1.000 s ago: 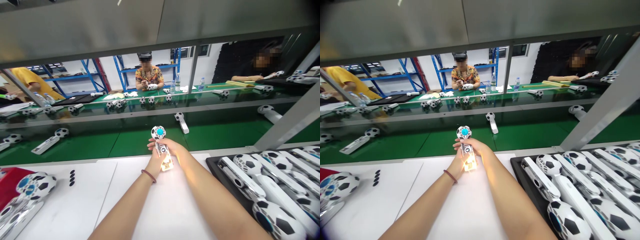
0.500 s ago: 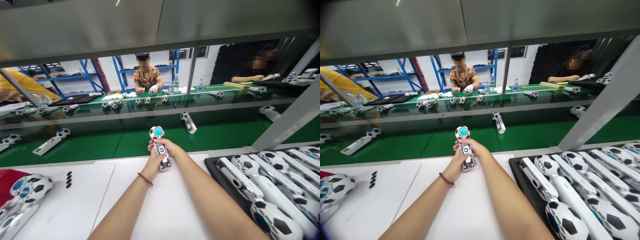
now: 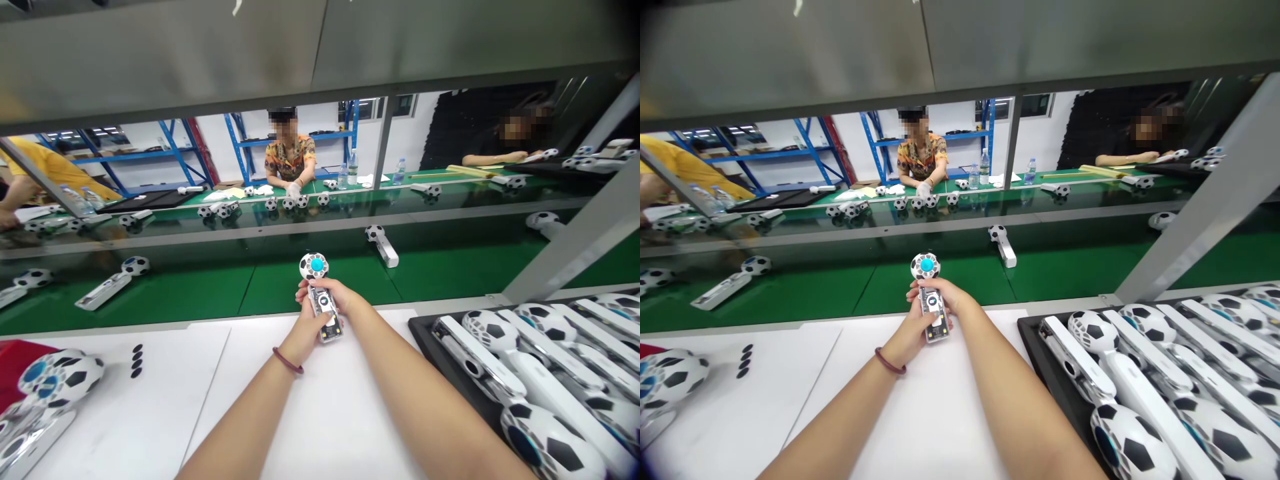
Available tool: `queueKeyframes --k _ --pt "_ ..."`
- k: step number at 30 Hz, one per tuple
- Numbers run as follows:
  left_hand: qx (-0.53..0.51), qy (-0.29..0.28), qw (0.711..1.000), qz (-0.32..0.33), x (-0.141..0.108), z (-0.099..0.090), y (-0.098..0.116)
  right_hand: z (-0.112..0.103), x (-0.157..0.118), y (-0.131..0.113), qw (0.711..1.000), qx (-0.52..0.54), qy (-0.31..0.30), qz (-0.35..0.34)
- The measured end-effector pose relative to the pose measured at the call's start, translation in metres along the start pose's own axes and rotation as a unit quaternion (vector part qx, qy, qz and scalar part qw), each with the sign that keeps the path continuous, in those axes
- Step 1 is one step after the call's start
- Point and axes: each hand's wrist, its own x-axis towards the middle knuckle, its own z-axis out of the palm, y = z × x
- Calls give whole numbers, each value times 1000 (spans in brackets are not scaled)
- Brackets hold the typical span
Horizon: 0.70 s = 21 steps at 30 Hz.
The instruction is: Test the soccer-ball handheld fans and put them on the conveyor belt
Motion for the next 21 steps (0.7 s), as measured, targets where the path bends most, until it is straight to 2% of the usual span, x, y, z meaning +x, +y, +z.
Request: queueKeyframes --k 7,21 --pt "8 -10 1000 -3 0 -4 -2 -2 1 1 1000 -8 -1 -7" --pt "-15 0 1000 -27 -2 3 6 -1 1 -1 999 -28 15 6"
